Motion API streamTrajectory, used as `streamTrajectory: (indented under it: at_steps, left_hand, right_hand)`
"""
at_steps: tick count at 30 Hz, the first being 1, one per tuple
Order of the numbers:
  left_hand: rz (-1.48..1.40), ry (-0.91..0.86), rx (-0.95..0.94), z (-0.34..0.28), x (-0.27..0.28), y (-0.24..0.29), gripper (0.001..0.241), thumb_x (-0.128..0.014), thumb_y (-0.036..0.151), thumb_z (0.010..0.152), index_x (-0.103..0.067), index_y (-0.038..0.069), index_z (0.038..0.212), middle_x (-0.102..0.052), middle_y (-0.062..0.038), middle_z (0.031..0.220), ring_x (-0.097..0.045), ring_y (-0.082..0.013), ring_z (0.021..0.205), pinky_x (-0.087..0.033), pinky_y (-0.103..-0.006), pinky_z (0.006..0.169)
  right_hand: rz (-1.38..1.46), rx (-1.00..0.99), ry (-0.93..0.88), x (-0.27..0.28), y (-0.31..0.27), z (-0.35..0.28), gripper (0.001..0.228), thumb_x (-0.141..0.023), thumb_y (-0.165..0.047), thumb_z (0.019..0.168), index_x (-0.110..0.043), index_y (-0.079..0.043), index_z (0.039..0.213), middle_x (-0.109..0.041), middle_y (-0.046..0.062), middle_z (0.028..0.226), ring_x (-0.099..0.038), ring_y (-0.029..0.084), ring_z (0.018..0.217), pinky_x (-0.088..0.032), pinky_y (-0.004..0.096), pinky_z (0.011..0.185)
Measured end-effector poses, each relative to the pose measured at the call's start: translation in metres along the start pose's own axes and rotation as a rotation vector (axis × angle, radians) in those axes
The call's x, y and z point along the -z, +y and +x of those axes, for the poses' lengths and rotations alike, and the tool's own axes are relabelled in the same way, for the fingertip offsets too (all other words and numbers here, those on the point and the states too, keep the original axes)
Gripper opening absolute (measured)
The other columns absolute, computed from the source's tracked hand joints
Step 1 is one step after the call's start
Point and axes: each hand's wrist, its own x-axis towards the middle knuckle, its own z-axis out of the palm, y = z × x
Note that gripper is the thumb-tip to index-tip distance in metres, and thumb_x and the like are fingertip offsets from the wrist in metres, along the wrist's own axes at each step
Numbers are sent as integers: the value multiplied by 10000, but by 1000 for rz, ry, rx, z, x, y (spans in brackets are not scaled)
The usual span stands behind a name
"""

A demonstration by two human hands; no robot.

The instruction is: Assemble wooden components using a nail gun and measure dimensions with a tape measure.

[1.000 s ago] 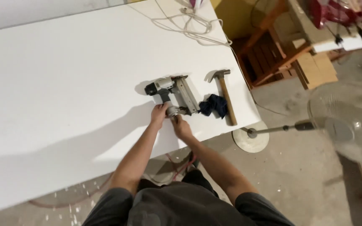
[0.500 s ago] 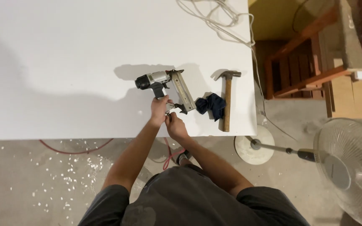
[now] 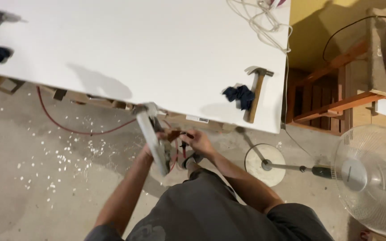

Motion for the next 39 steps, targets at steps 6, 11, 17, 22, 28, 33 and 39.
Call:
streamTrajectory:
  at_steps: [6,11,17,22,28,33,39]
  left_hand:
    - [108,396,183,-66,116,-101,207,-845,127,720,-773,4,871,-725,-205,873,-686,-385,823,-491,-522,829]
    - [374,437,90,-104,83,-113,221,-827,105,686,-699,9,839,-539,-156,589,-502,-277,445,-335,-416,345]
    - [133,425,192,-85,162,-199,458,-805,130,693,-726,23,1132,-714,-283,998,-684,-472,814,-540,-621,705]
    - [32,419,223,-71,80,-207,224,-691,207,821,-683,92,1013,-673,-188,932,-657,-341,773,-553,-477,675]
    - [-11,194,38,-35,26,-227,121,-569,151,852,-452,163,824,-540,-231,805,-532,-286,621,-547,-456,505]
    - [9,217,-21,-14,24,-261,129,-580,123,821,-460,139,776,-534,-237,672,-534,-325,518,-514,-433,464]
    - [13,315,0,10,-7,-273,83,-576,79,792,-494,87,780,-635,-365,834,-576,-344,527,-533,-500,437]
  right_hand:
    - [568,-235,-70,-50,-7,-60,424,-764,-182,954,-638,155,1178,-685,305,937,-746,354,720,-645,432,629]
    - [687,-250,-23,-87,111,-39,332,-667,-281,1054,-712,48,1081,-708,267,852,-745,355,669,-640,430,584]
    - [-514,-294,-125,60,261,-22,535,-530,-498,1013,-604,-147,1410,-646,229,1361,-583,443,1292,-487,547,1092]
    - [-850,-470,175,193,341,-15,809,-697,-471,920,-398,-46,1541,-441,254,1554,-419,410,1450,-354,502,1226]
    - [-928,-477,288,272,400,56,776,-716,-456,881,-449,-4,1453,-436,251,1481,-411,413,1389,-343,486,1180]
    - [-929,-512,372,290,457,87,717,-726,-462,832,-491,-36,1358,-480,227,1365,-464,406,1279,-367,487,1109]
    - [-960,-536,579,333,507,120,638,-740,-470,765,-547,-79,1231,-538,195,1211,-534,398,1130,-399,489,1015]
